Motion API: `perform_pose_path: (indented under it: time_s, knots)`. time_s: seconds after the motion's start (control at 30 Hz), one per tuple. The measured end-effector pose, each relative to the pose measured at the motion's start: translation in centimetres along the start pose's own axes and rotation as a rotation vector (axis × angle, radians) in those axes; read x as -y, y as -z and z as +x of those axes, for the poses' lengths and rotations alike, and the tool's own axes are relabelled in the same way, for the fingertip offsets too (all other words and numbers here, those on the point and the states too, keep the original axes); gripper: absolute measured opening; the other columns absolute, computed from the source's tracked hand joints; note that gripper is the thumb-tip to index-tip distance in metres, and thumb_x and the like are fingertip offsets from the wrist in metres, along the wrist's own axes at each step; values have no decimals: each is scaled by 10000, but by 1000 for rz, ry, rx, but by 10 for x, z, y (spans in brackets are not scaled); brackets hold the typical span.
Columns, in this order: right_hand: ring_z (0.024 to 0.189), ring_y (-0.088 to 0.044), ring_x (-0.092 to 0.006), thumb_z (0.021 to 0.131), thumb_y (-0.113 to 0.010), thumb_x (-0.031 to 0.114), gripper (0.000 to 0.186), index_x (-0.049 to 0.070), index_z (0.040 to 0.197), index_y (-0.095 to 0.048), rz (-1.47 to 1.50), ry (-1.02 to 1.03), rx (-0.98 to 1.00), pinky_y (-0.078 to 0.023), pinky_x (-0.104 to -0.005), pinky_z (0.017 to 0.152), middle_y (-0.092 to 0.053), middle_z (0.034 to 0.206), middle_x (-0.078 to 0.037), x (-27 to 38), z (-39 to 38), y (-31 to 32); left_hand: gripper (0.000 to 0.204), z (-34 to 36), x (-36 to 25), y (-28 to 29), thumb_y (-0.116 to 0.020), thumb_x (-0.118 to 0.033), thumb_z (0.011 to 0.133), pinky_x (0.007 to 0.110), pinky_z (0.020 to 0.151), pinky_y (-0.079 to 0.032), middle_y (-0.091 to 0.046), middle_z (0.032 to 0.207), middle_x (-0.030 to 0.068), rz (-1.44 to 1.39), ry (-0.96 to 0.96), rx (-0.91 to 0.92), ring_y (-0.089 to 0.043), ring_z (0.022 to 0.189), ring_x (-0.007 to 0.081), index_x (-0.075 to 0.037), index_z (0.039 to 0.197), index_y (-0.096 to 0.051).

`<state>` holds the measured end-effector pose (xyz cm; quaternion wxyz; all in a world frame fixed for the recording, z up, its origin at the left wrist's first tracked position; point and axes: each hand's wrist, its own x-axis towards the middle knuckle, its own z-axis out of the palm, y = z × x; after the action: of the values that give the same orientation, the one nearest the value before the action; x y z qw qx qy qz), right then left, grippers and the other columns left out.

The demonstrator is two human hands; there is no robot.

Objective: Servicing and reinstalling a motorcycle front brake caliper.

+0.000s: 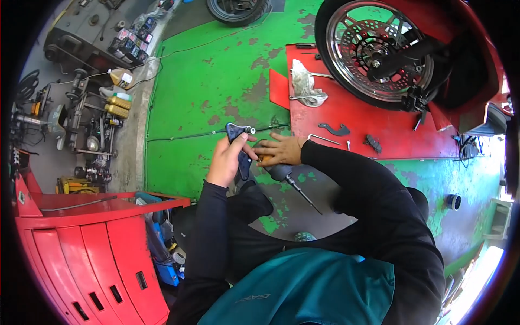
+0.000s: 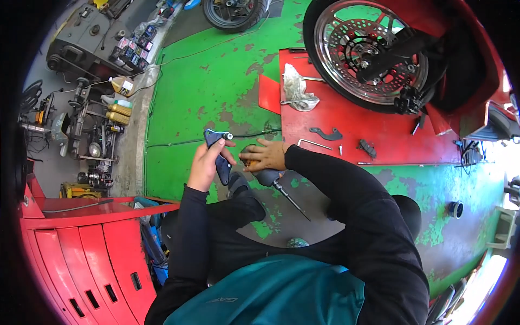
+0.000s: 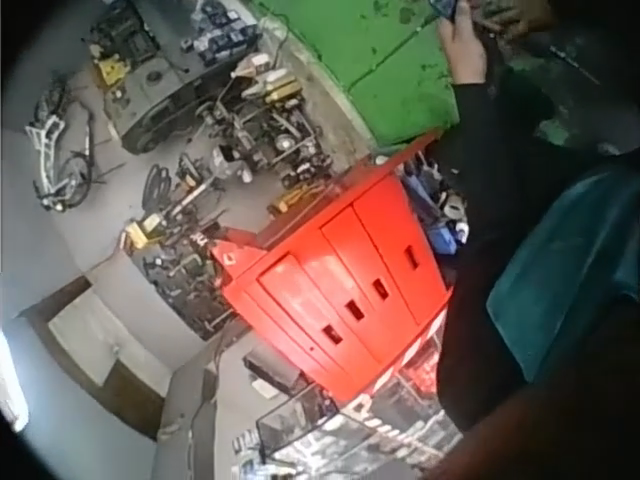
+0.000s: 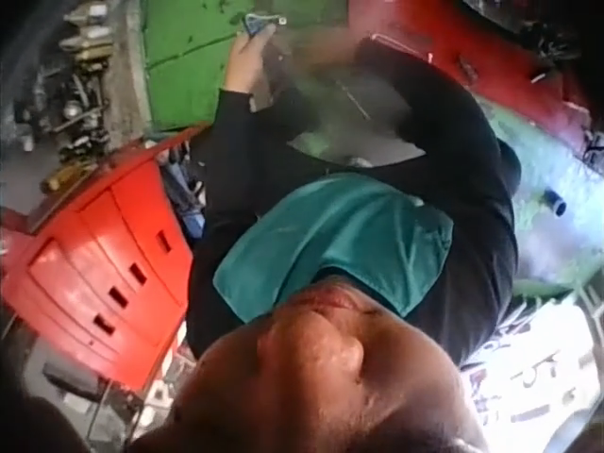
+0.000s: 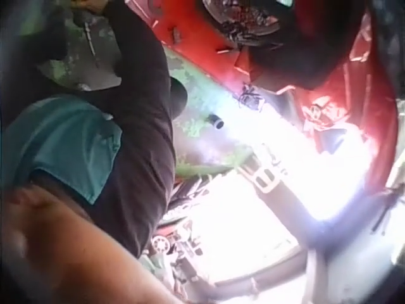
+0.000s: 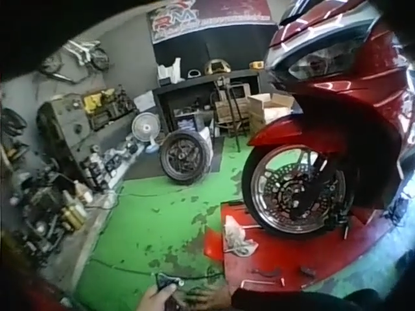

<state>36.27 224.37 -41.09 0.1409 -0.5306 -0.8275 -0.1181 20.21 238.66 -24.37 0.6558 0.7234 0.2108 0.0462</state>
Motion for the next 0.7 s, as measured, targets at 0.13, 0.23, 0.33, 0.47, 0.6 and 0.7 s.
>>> perform_pose_path:
  time_s: [0.13, 0.23, 0.33, 0.47, 0.6, 0.7]
  knots:
    - [1274, -468, -280, 526, -868, 396, 945, 226, 1368, -474, 14, 265, 74, -343, -589, 1073, -472, 1444, -80, -14, 19, -7, 403, 2, -6, -3, -482, -324, 1029, 301, 797, -474, -674, 710, 106, 51, -24, -39, -644, 755, 164, 46, 1070, -637]
    - [1266, -463, -272, 478, -887, 452, 961, 195, 1317, -497, 21, 272, 197, -327, -597, 1086, -507, 1362, -61, -16, 28, 1, 414, 3, -8, -2, -472, -324, 1031, 312, 818, -471, -671, 704, 111, 62, -26, -63, -629, 734, 170, 51, 1087, -638]
    - [1243, -472, -261, 453, -894, 497, 951, 172, 1263, -516, 33, 152, 340, -326, -605, 1084, -536, 1259, -47, -6, 34, 11, 416, 1, -7, 0, -471, -319, 1032, 323, 826, -473, -667, 703, 109, 46, -28, -78, -615, 716, 177, 55, 1105, -637]
    - [1191, -482, -250, 457, -900, 543, 930, 180, 1229, -532, 30, -183, 256, -379, -575, 1012, -530, 1128, -39, 14, 39, 5, 418, -5, -3, 9, -464, -311, 1036, 340, 831, -481, -636, 673, 91, -10, -19, -49, -610, 710, 187, 58, 1125, -640]
    - [1143, -490, -237, 458, -894, 575, 933, 173, 1222, -541, 70, -313, 335, -428, -518, 897, -528, 1121, -51, 23, 36, 7, 431, -18, 6, 35, -452, -317, 1044, 352, 826, -493, -582, 641, 59, -92, -1, -111, -590, 685, 180, 54, 1147, -646]
    - [1132, -486, -243, 479, -887, 596, 914, 166, 1210, -548, 69, -342, 327, -442, -458, 790, -523, 1127, -51, 28, 29, 14, 419, -35, 8, 60, -460, -323, 1047, 326, 757, -483, -512, 616, 26, -122, -24, -277, -555, 654, 159, 46, 1099, -651]
